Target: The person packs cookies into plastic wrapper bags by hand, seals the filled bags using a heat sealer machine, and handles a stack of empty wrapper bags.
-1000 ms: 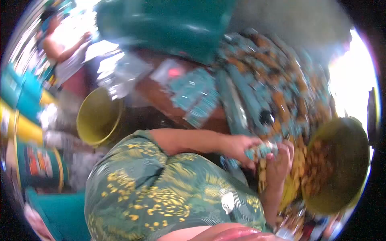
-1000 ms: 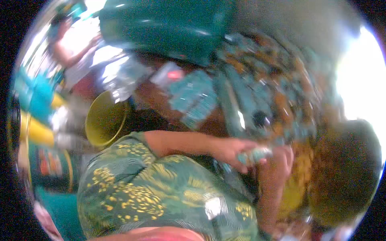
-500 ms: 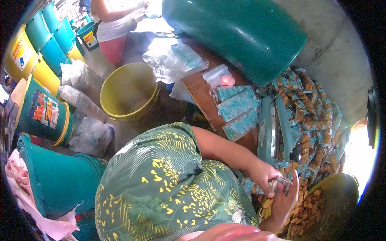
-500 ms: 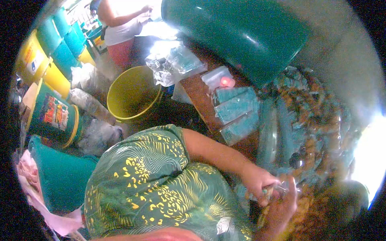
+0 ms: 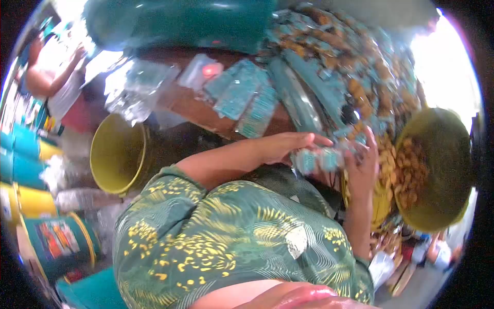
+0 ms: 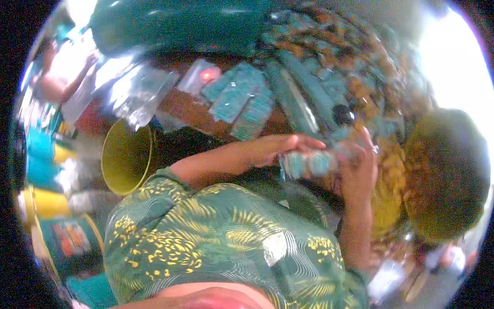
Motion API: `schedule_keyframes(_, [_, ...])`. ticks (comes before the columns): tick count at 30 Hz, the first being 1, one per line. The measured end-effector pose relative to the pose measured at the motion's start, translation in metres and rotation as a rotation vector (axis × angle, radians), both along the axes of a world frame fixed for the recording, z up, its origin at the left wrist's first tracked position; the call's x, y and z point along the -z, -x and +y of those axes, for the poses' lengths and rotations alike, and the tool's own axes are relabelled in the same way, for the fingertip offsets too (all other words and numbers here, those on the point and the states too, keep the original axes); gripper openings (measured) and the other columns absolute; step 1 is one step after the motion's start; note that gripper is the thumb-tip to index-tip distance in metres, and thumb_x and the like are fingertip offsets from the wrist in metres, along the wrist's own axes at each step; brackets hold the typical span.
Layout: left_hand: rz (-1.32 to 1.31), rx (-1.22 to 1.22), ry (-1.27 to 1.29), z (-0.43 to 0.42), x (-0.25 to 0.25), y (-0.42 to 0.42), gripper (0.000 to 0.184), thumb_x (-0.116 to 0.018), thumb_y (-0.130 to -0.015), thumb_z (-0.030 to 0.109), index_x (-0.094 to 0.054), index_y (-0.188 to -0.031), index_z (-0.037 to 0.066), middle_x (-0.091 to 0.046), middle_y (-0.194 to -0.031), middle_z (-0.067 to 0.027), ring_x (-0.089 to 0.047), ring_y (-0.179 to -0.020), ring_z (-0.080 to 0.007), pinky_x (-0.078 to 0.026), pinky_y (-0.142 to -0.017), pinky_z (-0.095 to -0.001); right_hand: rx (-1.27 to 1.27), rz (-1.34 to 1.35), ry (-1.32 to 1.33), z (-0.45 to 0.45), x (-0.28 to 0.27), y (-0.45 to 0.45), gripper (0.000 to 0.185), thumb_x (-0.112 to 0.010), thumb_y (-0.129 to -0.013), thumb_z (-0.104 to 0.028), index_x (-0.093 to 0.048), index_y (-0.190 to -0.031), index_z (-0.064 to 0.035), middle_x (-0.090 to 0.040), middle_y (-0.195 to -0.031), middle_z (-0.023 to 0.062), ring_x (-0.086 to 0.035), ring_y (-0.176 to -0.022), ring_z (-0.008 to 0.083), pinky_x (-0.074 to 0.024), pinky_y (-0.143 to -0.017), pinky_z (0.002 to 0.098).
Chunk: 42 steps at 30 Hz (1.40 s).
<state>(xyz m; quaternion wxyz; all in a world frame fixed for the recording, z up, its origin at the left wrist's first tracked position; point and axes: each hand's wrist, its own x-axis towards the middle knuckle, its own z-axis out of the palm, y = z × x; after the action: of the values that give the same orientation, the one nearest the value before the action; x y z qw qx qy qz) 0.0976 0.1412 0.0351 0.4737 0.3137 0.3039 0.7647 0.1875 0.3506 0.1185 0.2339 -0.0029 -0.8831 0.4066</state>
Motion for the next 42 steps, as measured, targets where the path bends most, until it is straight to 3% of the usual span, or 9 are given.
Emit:
schedule_keyframes(4, [0.277,-0.287,0.287,-0.012,0.008,0.003,0.052,-0.064,-0.095,0.026,-0.044,-0.137,0.003,-0.062,-0.116,-0.0096,-0.063,-0.097,-0.0159,-0.051,-0.085,-0.0301,-0.072,-0.137,0.285,-0.003,0.038,0.023,0.068,-0.066,-0.083,0.003,-0.039,-0.144,-0.0086,-0.065,-0.116,0.0123,-0.061,-0.107,0.0210,-0.0482,-0.094,0.0339])
schedule_keyframes(7, [0.111,-0.408,0.354,-0.024,0.010,0.016,0.051,-0.066,-0.092,0.014,-0.044,-0.135,0.001,-0.061,-0.115,-0.0117,-0.064,-0.092,-0.0163,-0.051,-0.086,-0.0292,-0.143,0.007,0.263,0.017,0.039,0.059,0.064,-0.060,-0.087,0.004,-0.038,-0.145,-0.0091,-0.062,-0.120,0.0116,-0.059,-0.105,0.0200,-0.0480,-0.093,0.0322])
schedule_keyframes(11, [0.002,-0.500,0.344,-0.045,0.014,0.043,0.048,-0.065,-0.093,0.017,-0.044,-0.135,0.005,-0.063,-0.113,-0.0102,-0.067,-0.089,-0.0192,-0.055,-0.072,-0.0322,-0.144,0.117,0.336,0.011,-0.032,0.084,0.062,-0.054,-0.089,0.007,-0.036,-0.146,-0.0102,-0.058,-0.125,0.0130,-0.055,-0.104,0.0176,-0.0468,-0.093,0.0300])
schedule_keyframes(14, [-0.048,-0.470,0.356,-0.053,0.013,0.059,0.051,-0.063,-0.094,0.022,-0.042,-0.138,0.007,-0.064,-0.112,-0.0109,-0.066,-0.092,-0.0209,-0.056,-0.069,-0.0340,-0.241,-0.039,-0.076,-0.012,-0.069,0.085,0.060,-0.045,-0.090,0.006,-0.034,-0.147,-0.0080,-0.055,-0.132,0.0147,-0.055,-0.109,0.0210,-0.0417,-0.101,0.0339])
schedule_keyframes(19, [-0.091,-0.460,0.396,-0.055,0.006,0.066,0.044,-0.063,-0.095,0.019,-0.046,-0.133,0.005,-0.063,-0.113,-0.0094,-0.065,-0.094,-0.0198,-0.056,-0.074,-0.0330,-0.107,-0.111,-0.680,-0.043,-0.034,0.106,0.061,-0.049,-0.089,-0.003,-0.032,-0.148,-0.0086,-0.052,-0.132,0.0250,-0.050,-0.122,0.0398,-0.0394,-0.103,0.0475])
schedule_keyframes(28, [0.376,-0.535,0.598,-0.051,0.015,0.097,0.044,-0.064,-0.095,0.027,-0.053,-0.130,0.004,-0.062,-0.115,-0.0045,-0.054,-0.108,-0.0125,-0.044,-0.094,-0.0300,-0.154,-0.385,-0.587,-0.044,-0.025,0.106,0.058,-0.061,-0.088,-0.040,-0.049,-0.137,-0.0124,-0.062,-0.118,0.0220,-0.061,-0.106,0.0400,-0.0487,-0.092,0.0481])
schedule_keyframes(35, [0.667,-0.551,0.675,-0.020,0.025,0.108,0.052,-0.067,-0.092,0.037,-0.050,-0.127,0.001,-0.062,-0.118,-0.0132,-0.059,-0.107,-0.0207,-0.049,-0.090,-0.0356,-0.182,-0.225,-0.572,-0.041,-0.019,0.103,0.053,-0.062,-0.086,-0.048,-0.059,-0.127,-0.0138,-0.064,-0.111,0.0198,-0.063,-0.098,0.0400,-0.0501,-0.089,0.0474])
schedule_keyframes(39, [0.488,-0.590,0.738,-0.018,0.020,0.093,0.059,-0.068,-0.090,0.041,-0.049,-0.128,0.001,-0.062,-0.115,-0.0172,-0.061,-0.107,-0.0229,-0.051,-0.087,-0.0361,-0.186,-0.218,-0.571,-0.040,-0.018,0.104,0.054,-0.061,-0.086,-0.050,-0.059,-0.126,-0.0142,-0.064,-0.109,0.0199,-0.063,-0.101,0.0386,-0.0507,-0.087,0.0474])
schedule_keyframes(42, [0.588,-0.636,0.906,-0.018,-0.016,0.064,0.063,-0.069,-0.088,0.041,-0.047,-0.132,0.002,-0.063,-0.115,-0.0168,-0.060,-0.108,-0.0224,-0.049,-0.090,-0.0369,-0.181,-0.123,-0.481,-0.040,-0.016,0.102,0.045,-0.065,-0.084,-0.041,-0.062,-0.120,-0.0127,-0.062,-0.115,0.0170,-0.061,-0.104,0.0375,-0.0483,-0.091,0.0479])
